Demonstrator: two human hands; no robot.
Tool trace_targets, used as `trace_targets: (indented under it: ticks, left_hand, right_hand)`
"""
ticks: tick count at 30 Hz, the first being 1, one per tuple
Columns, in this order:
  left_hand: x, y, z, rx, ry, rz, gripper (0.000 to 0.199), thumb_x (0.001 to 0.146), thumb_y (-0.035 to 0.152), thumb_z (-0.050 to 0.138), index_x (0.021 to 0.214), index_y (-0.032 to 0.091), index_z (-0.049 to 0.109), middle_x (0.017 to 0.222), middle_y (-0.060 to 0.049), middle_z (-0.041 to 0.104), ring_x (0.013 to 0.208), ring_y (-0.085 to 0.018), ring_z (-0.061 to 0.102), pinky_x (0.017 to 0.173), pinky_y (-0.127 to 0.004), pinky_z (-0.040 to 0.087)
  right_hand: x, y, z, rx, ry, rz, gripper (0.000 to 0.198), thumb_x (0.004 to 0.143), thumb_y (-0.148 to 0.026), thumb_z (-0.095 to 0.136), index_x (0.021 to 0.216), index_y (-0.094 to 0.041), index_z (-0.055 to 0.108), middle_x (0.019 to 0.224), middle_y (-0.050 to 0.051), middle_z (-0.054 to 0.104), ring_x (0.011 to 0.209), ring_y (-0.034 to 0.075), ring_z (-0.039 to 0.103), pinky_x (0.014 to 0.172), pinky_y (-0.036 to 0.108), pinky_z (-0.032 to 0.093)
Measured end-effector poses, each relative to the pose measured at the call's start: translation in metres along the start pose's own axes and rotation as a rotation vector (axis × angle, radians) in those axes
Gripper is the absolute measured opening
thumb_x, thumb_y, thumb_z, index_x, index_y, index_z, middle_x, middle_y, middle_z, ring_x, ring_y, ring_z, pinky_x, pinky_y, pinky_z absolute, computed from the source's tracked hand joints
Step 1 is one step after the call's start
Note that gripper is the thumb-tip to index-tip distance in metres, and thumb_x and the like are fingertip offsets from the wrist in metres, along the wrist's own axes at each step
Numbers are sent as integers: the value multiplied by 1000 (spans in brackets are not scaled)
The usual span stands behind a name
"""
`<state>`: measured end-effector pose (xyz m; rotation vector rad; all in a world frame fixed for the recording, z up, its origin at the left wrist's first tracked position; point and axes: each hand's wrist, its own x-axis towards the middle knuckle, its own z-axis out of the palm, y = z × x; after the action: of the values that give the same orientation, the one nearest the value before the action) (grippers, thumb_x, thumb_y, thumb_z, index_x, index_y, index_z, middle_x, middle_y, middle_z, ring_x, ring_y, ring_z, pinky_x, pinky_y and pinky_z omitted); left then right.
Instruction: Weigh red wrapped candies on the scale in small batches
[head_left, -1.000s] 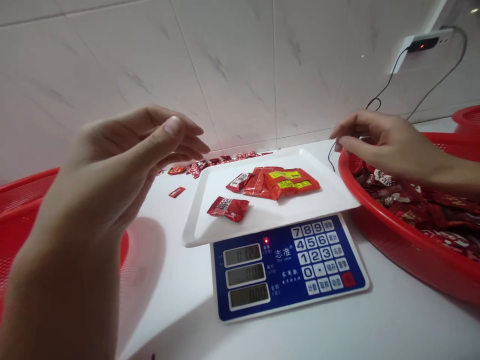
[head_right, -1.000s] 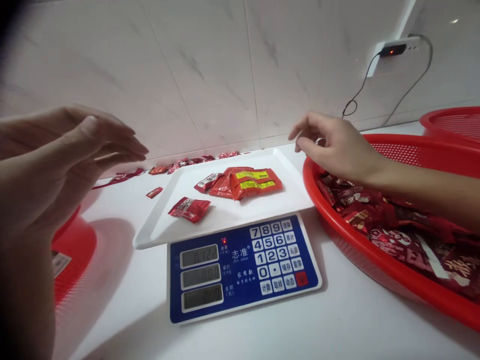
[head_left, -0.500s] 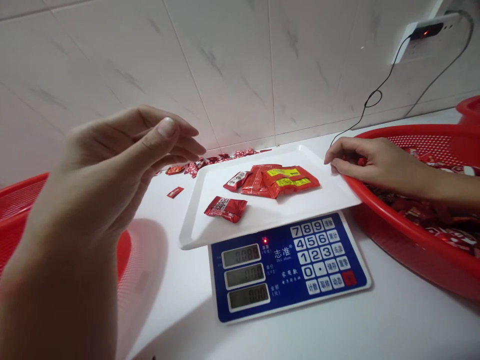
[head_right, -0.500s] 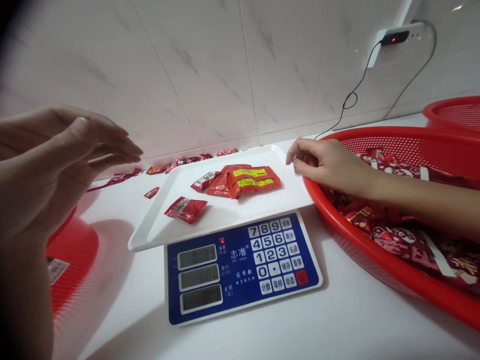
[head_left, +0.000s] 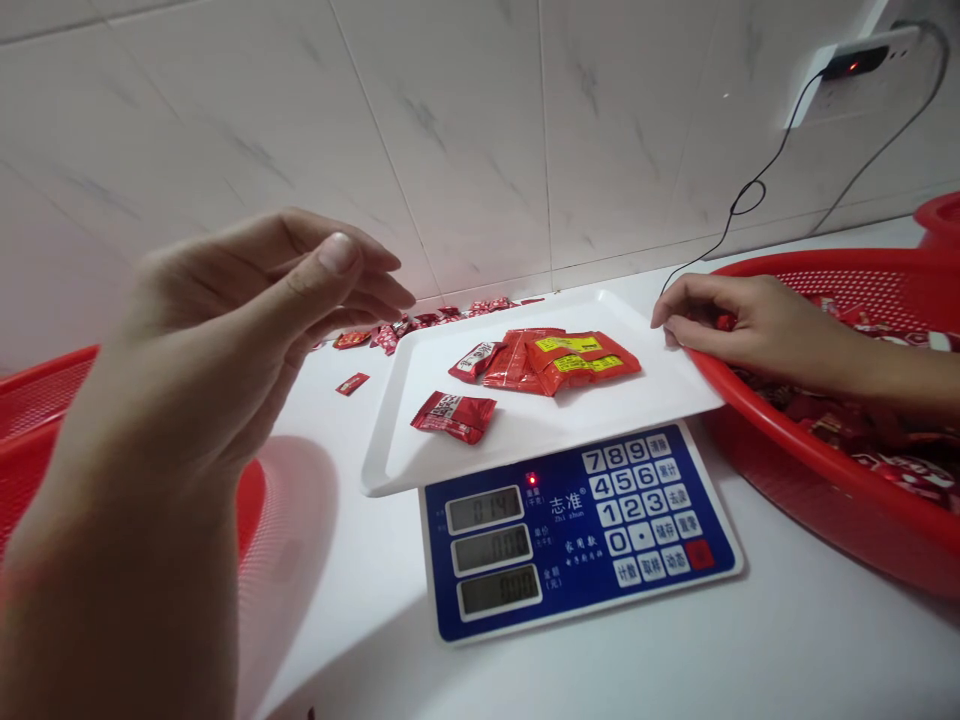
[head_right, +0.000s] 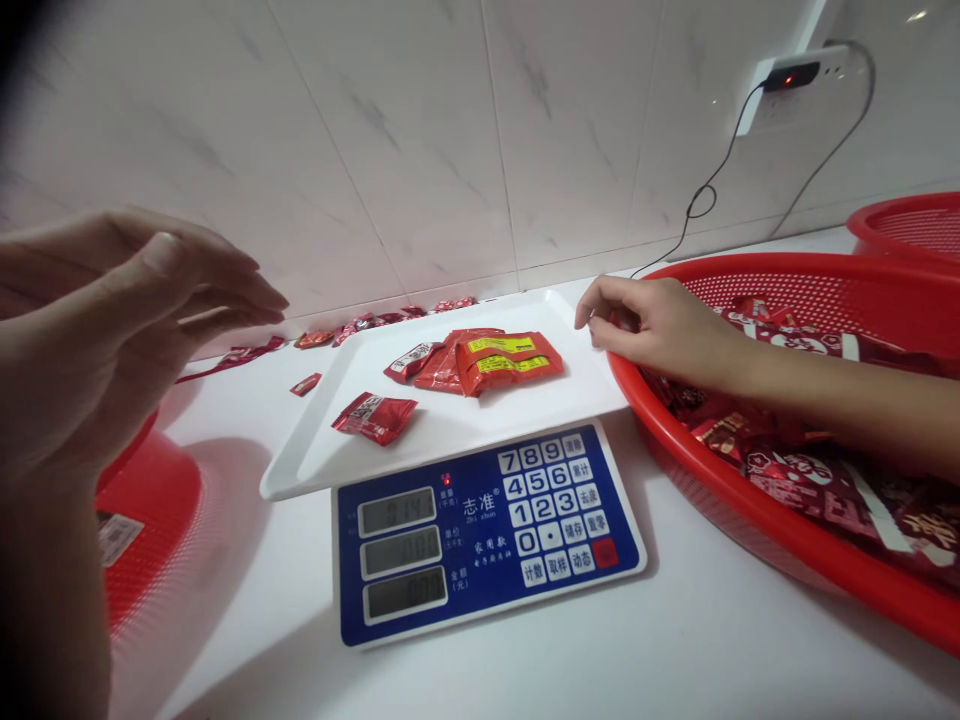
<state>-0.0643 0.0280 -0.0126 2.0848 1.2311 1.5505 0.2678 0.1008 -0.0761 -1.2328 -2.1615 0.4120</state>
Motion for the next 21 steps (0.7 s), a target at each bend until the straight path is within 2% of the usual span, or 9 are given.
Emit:
trace_targets:
  ticks: [6,13,21]
  left_hand:
    - [0,2,-1,32,-10,-36,13,90,31,63,88,23,73,80,1,69,78,-14,69,80,-32,60]
    - [-1,4,0,37,-27,-37,14,92,30,61,90,23,73,81,3,69,79,-11,68,81,-29,58]
    - [1,6,-1,97,-46,-80,17,89,35,61,91,21,71,82,3,68,81,-14,69,83,-36,57]
  right_hand:
    - [1,1,1,15,17,-6,19,78,-39,58,84,-21,63,66,1,57,60,16,51,56,30,36]
    - [0,0,1,11,11,-2,19,78,-38,57,85,-21,63,65,0,56,59,15,50,56,30,36]
    - [0,0,1,24,10,-4,19,78,-39,57,84,-22,62,67,1,57,61,16,51,58,31,36]
